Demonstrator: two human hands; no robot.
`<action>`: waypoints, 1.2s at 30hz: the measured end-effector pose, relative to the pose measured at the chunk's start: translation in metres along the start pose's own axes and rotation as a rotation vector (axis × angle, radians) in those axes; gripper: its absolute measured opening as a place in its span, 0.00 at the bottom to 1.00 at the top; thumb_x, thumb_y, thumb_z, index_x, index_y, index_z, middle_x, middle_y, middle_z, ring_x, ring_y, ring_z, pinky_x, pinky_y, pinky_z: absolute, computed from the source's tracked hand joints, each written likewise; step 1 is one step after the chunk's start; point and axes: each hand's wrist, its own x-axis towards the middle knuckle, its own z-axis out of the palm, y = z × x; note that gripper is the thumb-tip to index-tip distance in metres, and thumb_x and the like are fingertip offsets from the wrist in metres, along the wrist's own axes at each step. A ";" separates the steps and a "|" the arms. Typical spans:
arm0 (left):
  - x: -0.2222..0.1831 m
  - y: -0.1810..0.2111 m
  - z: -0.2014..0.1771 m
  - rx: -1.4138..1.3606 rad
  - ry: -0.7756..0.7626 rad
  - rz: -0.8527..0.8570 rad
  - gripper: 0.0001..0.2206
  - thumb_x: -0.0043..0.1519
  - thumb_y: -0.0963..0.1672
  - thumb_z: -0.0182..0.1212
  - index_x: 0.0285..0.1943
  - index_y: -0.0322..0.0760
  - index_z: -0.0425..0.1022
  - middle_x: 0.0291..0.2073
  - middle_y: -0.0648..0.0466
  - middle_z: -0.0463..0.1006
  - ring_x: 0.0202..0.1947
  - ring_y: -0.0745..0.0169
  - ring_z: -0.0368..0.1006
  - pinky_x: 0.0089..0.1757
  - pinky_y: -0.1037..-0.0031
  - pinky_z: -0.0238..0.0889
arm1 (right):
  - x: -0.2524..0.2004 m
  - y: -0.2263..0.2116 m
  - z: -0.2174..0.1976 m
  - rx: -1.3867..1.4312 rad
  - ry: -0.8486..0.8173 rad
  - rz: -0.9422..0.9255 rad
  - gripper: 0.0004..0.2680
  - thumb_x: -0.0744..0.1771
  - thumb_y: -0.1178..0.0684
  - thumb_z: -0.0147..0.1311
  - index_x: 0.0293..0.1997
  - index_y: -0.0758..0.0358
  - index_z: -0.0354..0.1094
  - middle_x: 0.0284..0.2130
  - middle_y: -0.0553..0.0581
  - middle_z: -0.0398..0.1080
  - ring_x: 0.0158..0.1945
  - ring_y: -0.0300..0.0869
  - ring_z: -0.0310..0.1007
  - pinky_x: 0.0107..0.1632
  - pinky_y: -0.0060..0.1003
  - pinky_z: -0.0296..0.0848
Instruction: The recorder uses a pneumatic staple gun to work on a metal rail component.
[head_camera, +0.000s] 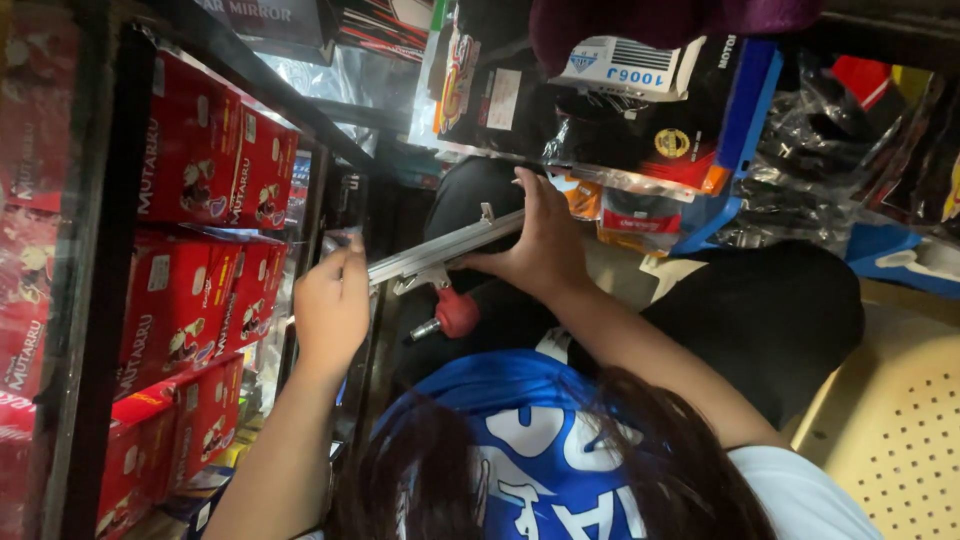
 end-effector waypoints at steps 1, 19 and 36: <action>-0.001 0.000 -0.001 0.003 0.001 -0.001 0.21 0.70 0.52 0.50 0.36 0.30 0.77 0.17 0.44 0.71 0.20 0.54 0.66 0.29 0.63 0.60 | 0.001 -0.001 -0.001 0.003 0.000 0.000 0.46 0.51 0.33 0.77 0.70 0.66 0.52 0.60 0.69 0.63 0.64 0.60 0.64 0.65 0.51 0.64; 0.029 0.013 -0.013 0.348 -0.550 0.090 0.22 0.65 0.56 0.51 0.41 0.34 0.79 0.30 0.35 0.78 0.36 0.33 0.75 0.38 0.53 0.67 | -0.005 -0.005 -0.010 -0.032 -0.084 -0.050 0.52 0.52 0.27 0.74 0.76 0.67 0.42 0.62 0.72 0.59 0.62 0.61 0.64 0.61 0.52 0.68; -0.033 0.018 -0.017 0.282 -0.363 0.046 0.16 0.65 0.52 0.54 0.37 0.35 0.75 0.28 0.39 0.78 0.33 0.35 0.74 0.34 0.53 0.65 | 0.001 0.001 -0.012 0.086 -0.181 -0.112 0.55 0.48 0.33 0.79 0.77 0.63 0.38 0.55 0.69 0.64 0.54 0.61 0.69 0.56 0.51 0.69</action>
